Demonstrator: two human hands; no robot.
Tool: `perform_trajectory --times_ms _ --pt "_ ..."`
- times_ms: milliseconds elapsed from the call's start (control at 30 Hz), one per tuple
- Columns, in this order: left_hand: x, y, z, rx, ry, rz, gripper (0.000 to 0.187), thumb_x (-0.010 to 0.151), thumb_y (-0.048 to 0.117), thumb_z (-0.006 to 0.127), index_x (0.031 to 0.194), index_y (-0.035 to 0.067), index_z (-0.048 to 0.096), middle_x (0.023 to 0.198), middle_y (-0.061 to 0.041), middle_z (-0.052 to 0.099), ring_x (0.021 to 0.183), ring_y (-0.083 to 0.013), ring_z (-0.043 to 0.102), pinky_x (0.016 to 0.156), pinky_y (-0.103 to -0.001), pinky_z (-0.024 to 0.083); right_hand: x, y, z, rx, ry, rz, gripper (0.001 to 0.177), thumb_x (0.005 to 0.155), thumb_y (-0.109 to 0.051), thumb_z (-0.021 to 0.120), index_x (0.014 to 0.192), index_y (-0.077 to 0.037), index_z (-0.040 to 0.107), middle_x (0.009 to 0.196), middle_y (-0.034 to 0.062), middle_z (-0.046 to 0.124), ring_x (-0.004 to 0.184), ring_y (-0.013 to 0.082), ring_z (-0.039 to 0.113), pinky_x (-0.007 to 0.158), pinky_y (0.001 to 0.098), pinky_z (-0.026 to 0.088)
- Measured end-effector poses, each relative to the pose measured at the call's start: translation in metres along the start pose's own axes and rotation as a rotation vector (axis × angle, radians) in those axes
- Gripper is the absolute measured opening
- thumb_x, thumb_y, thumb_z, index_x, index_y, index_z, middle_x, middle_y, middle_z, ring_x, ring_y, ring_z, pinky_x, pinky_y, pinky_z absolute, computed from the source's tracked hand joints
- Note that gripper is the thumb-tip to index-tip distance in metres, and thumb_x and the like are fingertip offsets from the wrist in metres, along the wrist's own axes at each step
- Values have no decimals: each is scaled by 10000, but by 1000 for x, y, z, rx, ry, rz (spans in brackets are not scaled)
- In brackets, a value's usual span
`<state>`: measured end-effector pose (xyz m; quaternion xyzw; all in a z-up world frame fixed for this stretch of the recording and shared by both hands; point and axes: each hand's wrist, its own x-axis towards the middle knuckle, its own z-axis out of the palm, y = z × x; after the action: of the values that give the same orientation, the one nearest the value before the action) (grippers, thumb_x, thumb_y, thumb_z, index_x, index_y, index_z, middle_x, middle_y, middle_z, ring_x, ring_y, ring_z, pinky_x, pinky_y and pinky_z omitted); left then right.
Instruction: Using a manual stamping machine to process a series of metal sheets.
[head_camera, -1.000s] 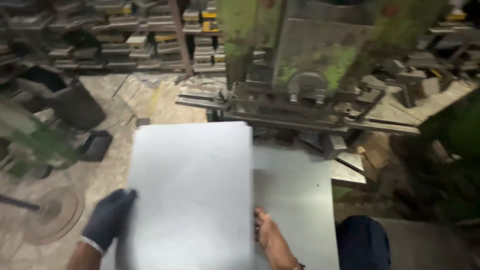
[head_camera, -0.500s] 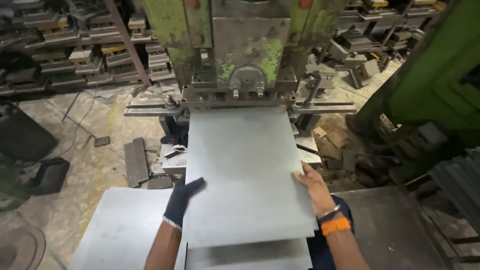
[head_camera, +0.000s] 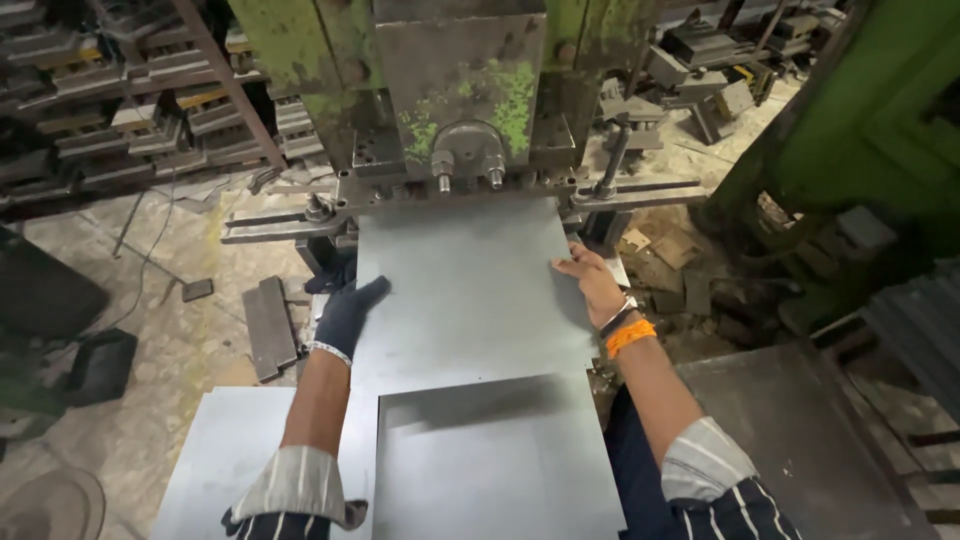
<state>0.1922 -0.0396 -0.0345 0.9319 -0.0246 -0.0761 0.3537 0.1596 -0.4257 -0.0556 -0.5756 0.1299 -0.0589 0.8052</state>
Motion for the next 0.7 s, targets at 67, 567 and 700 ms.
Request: perform_trajectory --times_ms 67,567,700 --pt "38 -44 25 -608 25 -134 377 940 131 643 1314 130 682 1325 -166 674 1300 -330 593 1162 -405 425 -8 -8 5 -12 2 -2 319 774 -4 765 1087 -46 723 847 79 728 754 150 734 676 290 598" --pt "28 -26 24 -961 119 -341 566 657 176 988 1168 99 756 1050 -143 760 992 -250 741 959 -386 565 11 10 -15 -7 -77 -98 241 844 -20 759 1073 -29 686 796 54 677 737 135 722 696 297 600" --pt "21 -18 17 -977 150 -364 548 645 157 989 1142 94 768 1022 -156 760 942 -258 749 922 -377 577 15 17 -17 -40 -73 -143 180 876 -52 757 1043 -58 692 833 15 678 771 94 691 736 268 584"
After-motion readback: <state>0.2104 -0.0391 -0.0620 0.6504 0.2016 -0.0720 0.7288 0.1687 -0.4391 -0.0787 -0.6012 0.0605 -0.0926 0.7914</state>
